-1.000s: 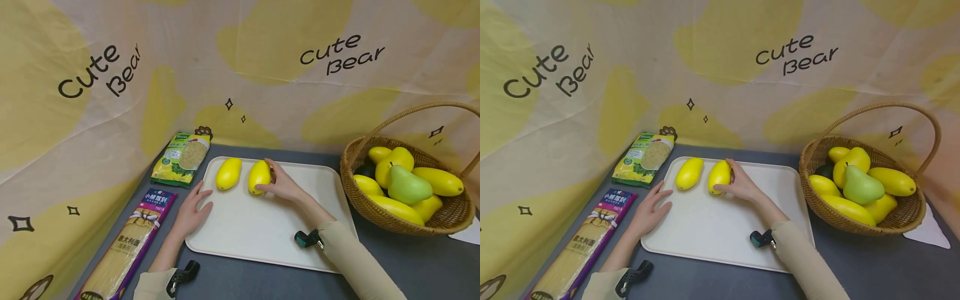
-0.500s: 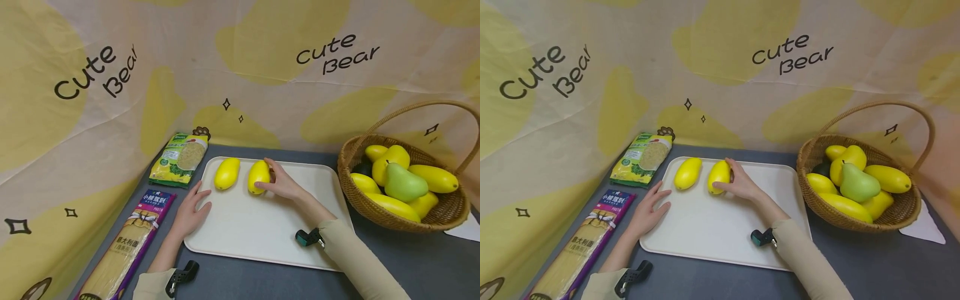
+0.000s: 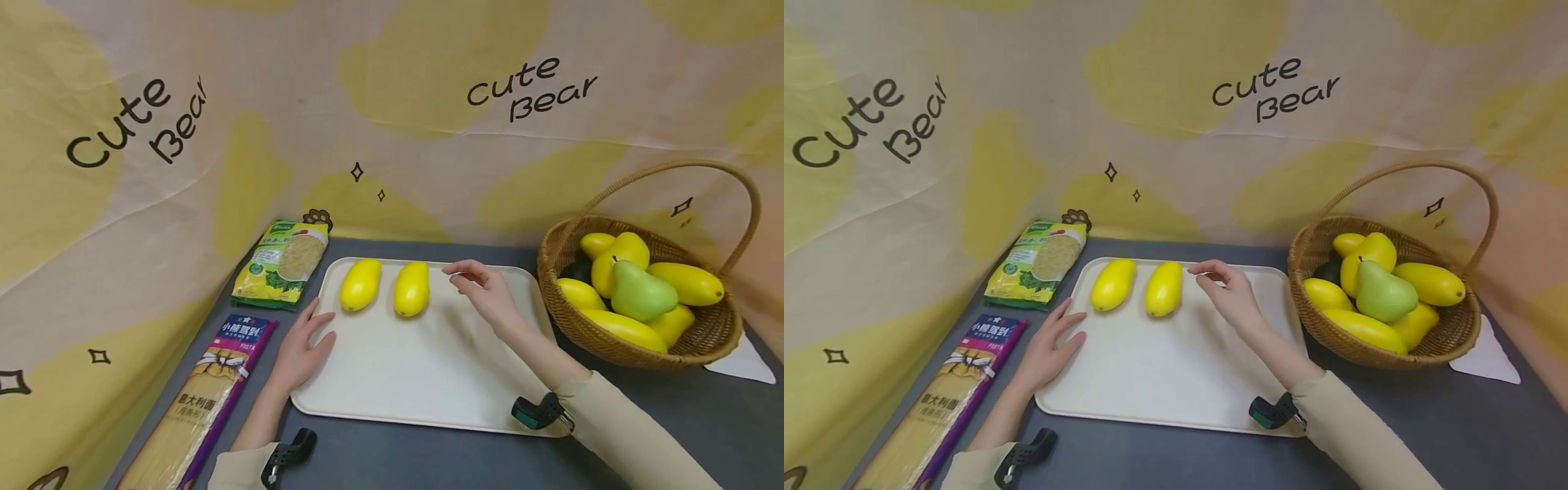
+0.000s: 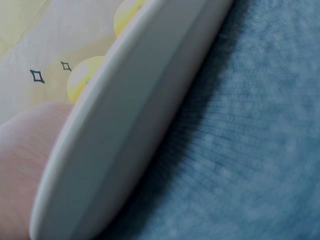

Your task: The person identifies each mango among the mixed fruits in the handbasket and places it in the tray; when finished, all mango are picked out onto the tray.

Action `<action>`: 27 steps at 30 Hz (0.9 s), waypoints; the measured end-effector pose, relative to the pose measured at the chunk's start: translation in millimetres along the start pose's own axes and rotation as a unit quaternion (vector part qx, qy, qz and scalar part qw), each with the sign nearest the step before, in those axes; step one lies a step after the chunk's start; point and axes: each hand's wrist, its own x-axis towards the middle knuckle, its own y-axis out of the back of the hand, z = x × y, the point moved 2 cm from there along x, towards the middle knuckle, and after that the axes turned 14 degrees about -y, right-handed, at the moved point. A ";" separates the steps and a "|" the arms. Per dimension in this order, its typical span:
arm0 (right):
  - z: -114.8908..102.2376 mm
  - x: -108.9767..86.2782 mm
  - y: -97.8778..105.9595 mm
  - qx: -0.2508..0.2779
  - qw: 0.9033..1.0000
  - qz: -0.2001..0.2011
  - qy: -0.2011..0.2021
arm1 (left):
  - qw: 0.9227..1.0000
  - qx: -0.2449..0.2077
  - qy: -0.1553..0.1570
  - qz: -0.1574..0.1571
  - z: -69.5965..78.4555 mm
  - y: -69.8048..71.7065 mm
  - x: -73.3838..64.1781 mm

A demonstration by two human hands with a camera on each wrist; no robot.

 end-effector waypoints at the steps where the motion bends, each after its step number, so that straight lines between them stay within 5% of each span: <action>1: -3.8 -5.6 5.6 -0.004 1.000 -0.011 0.000 | 1.000 0.001 0.000 0.000 0.2 0.2 -0.1; 7: -20.6 -42.2 50.4 -0.100 0.992 -0.062 0.039 | 1.000 0.007 -0.006 0.001 -2.3 -0.5 -0.3; 12: -29.2 -67.6 98.6 -0.194 0.976 -0.056 0.085 | 1.000 0.012 -0.007 -0.001 -4.2 -0.5 -1.2; 19: -39.9 -81.4 175.5 -0.314 0.947 0.024 0.065 | 1.000 0.008 -0.007 -0.001 -3.2 -0.4 -0.9; 27: -27.7 -58.3 237.8 -0.410 0.906 0.110 0.005 | 1.000 0.005 0.000 -0.005 -1.8 -2.8 -1.3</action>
